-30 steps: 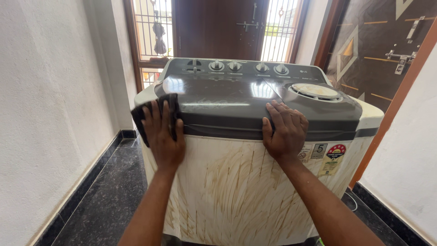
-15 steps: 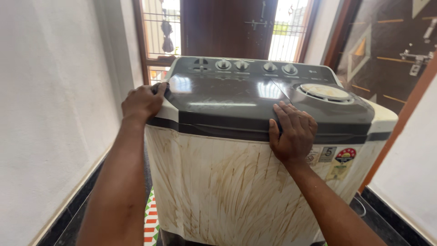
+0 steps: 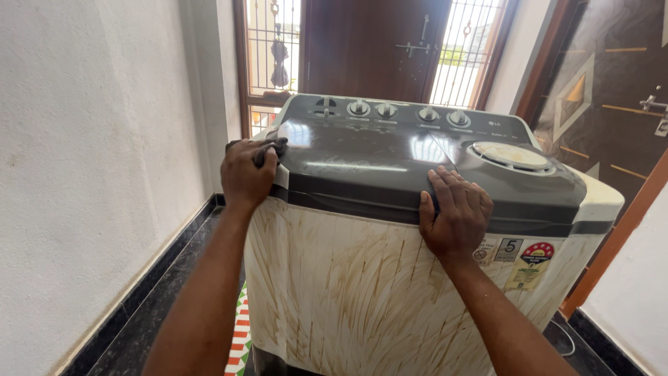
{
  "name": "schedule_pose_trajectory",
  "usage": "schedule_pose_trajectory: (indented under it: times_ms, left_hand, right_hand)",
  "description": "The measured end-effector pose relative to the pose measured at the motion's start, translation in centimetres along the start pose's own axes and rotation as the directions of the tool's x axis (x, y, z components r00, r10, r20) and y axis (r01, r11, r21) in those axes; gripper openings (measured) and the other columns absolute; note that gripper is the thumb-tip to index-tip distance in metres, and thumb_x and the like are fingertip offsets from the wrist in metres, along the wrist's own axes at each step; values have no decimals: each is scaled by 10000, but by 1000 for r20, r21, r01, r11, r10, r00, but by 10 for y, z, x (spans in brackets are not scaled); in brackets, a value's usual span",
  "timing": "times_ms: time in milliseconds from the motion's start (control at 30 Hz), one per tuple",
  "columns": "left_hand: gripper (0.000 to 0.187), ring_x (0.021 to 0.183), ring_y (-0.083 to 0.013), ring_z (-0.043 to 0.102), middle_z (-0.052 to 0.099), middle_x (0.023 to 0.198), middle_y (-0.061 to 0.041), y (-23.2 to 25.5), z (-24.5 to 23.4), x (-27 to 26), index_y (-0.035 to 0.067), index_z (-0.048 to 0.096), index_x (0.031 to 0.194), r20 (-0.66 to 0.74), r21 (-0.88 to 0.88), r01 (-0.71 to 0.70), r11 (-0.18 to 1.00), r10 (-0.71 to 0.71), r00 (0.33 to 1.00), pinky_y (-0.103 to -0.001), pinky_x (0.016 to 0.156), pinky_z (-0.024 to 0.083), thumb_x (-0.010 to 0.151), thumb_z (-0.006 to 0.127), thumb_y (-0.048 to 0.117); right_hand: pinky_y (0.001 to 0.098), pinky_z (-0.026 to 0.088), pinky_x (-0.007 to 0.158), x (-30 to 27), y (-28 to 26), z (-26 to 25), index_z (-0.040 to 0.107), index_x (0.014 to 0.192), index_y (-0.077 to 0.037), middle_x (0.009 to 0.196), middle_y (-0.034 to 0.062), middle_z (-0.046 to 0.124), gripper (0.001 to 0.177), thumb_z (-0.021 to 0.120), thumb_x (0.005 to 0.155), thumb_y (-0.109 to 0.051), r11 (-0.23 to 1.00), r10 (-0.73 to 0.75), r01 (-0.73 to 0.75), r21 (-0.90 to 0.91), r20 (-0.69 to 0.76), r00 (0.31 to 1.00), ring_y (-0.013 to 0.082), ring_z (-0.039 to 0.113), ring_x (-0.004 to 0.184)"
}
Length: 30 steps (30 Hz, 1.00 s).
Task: The person wipes the top and front surfaces of a washing machine by hand with a cloth, focusing on removing dark stains from the white casing.
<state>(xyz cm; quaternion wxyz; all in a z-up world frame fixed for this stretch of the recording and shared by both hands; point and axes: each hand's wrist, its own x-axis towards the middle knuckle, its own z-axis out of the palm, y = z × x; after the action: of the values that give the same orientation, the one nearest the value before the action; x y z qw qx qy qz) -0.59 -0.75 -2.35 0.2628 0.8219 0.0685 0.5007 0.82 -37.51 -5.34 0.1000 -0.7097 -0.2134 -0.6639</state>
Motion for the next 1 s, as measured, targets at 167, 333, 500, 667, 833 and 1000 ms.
schedule_pose_trajectory:
  times_ms: [167, 333, 500, 667, 833, 1000]
  left_hand:
    - [315, 1505, -286, 414, 648, 1436, -22, 1, 27, -41, 220, 748, 1236, -257, -81, -170, 982, 144, 956, -480, 1290, 228, 970, 580, 232]
    - [468, 1593, -351, 218, 370, 1678, -86, 10, 50, -92, 158, 527, 1539, -328, -86, -210, 974, 172, 929, -555, 1290, 97, 1083, 497, 256]
    - [522, 1608, -357, 186, 297, 1709, -115, 10, 49, -122, 124, 430, 1587, -269, -127, -151, 980, 112, 957, -539, 1291, 121, 1095, 449, 296]
    - [535, 1589, -386, 209, 264, 1712, -138, -1, 49, -108, 115, 432, 1593, -278, -21, -101, 995, 92, 956, -529, 1274, 161, 1089, 464, 293]
    - [582, 1552, -386, 278, 272, 1695, -175, -19, 41, -69, 91, 351, 1628, -304, -95, -60, 994, 29, 952, -497, 1254, 268, 1120, 431, 362]
    - [616, 1521, -286, 442, 423, 1645, -110, -34, 29, -46, 145, 352, 1609, -126, -485, 105, 868, -188, 974, -433, 1249, 383, 1092, 412, 475]
  right_hand:
    - [438, 362, 1161, -1, 1, 3, 696, 1302, -138, 1333, 41, 700, 340, 559, 1061, -335, 1000, 10, -10, -7, 3, 1000, 217, 616, 1287]
    - [439, 360, 1159, -3, 2, 3, 697, 1310, -134, 1338, 43, 700, 349, 558, 1062, -335, 1000, 3, -3, -5, 7, 1000, 222, 614, 1289]
    - [433, 361, 1167, -1, 2, 3, 699, 1310, -129, 1341, 52, 701, 342, 572, 1061, -325, 1000, -2, 2, 0, -4, 1000, 226, 611, 1298]
    - [435, 360, 1162, -1, 1, 2, 699, 1308, -130, 1336, 48, 702, 338, 576, 1056, -319, 1000, 2, -2, 5, -8, 1000, 223, 611, 1295]
    - [434, 354, 1163, -2, 1, 2, 694, 1307, -126, 1345, 50, 698, 336, 573, 1058, -317, 1000, 3, -3, 18, -1, 1000, 225, 609, 1302]
    - [437, 352, 1165, -2, 1, 3, 696, 1307, -131, 1341, 48, 698, 332, 577, 1064, -323, 1000, 7, -7, 8, 0, 1000, 226, 609, 1299]
